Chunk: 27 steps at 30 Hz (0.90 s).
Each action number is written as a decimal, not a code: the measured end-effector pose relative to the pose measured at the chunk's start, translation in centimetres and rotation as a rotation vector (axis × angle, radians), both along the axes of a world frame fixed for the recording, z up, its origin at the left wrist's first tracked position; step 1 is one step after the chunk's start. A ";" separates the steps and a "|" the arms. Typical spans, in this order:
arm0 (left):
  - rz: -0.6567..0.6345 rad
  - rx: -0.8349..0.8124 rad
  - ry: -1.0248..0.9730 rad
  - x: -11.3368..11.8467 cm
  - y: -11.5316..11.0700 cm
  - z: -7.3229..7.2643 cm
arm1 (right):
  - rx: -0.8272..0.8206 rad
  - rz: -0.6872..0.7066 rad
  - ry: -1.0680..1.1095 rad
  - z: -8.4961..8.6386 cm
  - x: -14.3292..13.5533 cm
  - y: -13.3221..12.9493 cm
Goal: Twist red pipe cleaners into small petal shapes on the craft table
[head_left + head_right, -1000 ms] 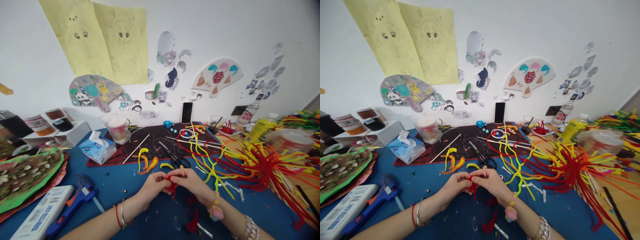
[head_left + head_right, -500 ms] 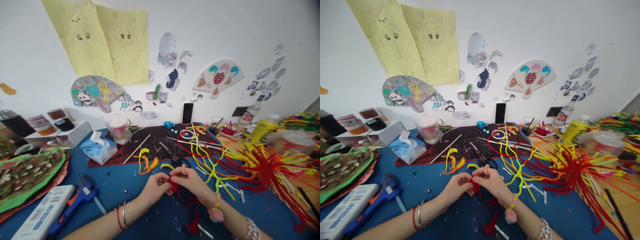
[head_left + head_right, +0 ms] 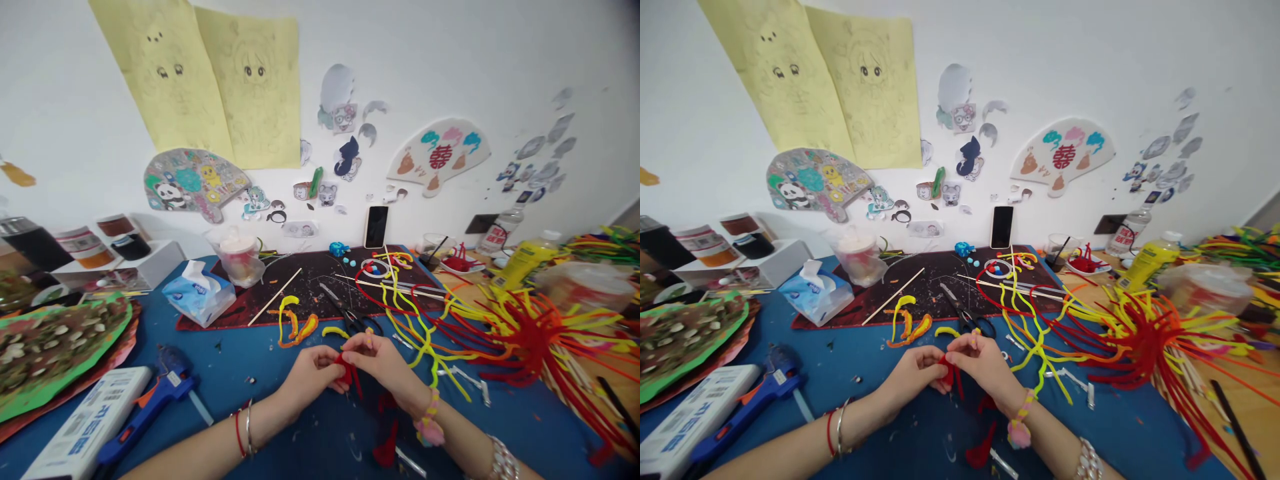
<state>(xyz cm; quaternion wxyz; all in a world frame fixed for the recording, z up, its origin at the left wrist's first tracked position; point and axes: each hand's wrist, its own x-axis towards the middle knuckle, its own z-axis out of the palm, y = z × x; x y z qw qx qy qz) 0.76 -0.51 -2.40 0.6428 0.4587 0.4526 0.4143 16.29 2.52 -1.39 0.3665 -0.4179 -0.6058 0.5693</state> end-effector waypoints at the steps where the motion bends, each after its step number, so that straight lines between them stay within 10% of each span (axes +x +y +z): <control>1: -0.005 -0.004 0.005 0.0 0.0 0.1 | 0.006 -0.016 -0.005 0.1 0.0 0.0; 27: -0.126 0.138 0.099 0.4 -0.7 -0.2 | -0.089 -0.163 0.168 0.1 -0.7 -0.6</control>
